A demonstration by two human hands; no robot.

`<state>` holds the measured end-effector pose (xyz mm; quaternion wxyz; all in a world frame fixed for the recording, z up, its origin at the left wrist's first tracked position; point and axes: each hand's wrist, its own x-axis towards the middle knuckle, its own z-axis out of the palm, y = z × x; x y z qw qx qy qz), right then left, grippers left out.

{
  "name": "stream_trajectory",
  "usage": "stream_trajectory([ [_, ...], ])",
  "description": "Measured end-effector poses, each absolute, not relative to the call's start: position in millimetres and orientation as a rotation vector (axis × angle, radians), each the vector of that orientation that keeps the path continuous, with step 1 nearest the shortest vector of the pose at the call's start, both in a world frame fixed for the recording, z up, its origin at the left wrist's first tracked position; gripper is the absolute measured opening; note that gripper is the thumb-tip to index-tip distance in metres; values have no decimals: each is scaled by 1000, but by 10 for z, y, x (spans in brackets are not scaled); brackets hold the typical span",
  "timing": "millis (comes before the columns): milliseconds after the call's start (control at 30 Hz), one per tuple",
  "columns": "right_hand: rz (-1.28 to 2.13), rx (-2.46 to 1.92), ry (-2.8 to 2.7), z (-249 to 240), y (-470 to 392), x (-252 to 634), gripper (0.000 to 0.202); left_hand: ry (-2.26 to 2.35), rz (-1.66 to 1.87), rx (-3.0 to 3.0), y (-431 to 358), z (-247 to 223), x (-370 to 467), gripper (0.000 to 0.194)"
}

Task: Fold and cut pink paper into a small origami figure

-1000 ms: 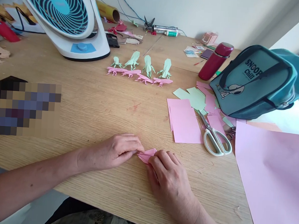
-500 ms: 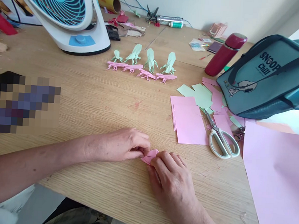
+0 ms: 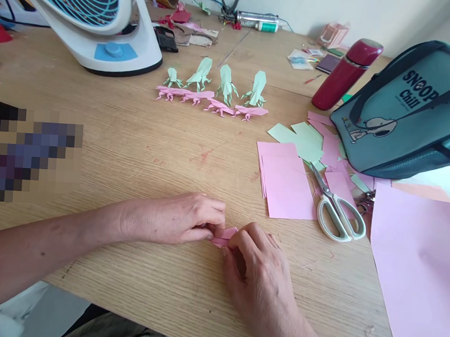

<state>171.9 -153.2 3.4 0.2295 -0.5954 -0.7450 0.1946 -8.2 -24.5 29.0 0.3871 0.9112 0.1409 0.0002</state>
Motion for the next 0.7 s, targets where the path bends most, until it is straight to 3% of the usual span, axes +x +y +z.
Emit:
stream_trajectory([
  [700, 721, -1607, -1896, 26, -1520, 1737, 7, 361, -40, 2317, -235, 297, -91, 17],
])
